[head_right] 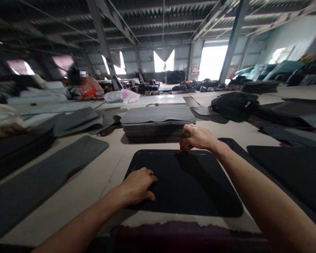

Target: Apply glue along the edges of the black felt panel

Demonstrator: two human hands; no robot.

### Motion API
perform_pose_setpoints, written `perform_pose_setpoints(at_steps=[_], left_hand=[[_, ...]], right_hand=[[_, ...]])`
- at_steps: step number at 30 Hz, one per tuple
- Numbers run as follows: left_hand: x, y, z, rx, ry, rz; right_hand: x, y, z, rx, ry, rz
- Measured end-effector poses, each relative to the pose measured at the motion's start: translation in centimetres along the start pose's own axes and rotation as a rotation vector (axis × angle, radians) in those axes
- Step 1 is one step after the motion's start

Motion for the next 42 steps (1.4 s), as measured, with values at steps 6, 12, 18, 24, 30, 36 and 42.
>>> perform_pose_setpoints(at_steps=[6, 12, 18, 24, 30, 36, 42], left_hand=[[0.2, -0.1, 0.2, -0.005, -0.003, -0.006], [0.1, -0.2, 0.2, -0.013, 0.02, 0.004], [0.3, -0.2, 0.2, -0.014, 0.033, 0.016], [0.4, -0.1, 0.1, -0.019, 0.035, 0.017], [0.4, 0.0, -0.2, -0.003, 0.022, 0.015], [1.0, 0.2, -0.4, -0.002, 0.011, 0.014], [1.0, 0.4, -0.5, 0.018, 0.005, 0.014]], right_hand=[[1.4, -3.3, 0.2, -0.077, -0.029, -0.107], [0.4, -1.3, 0.0, -0.029, 0.011, -0.032], [-3.6, 2.9, -1.1, -0.059, -0.001, 0.166], [-7.0, 6.1, -2.1, -0.083, 0.002, 0.227], [-10.3, 9.2, -3.1, -0.121, 0.007, 0.337], [-12.0, 9.6, -3.4, -0.155, 0.069, 0.334], [-11.3, 8.6, -3.3, -0.234, 0.001, 0.263]])
Point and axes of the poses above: each hand's wrist, its own x-axis towards the middle knuckle, its own z-axis out of the palm, y = z × x, the point moved 7 cm from there along x, towards the middle knuckle, and after that the axes turned 14 degrees about -z, right-handed, at the moved point
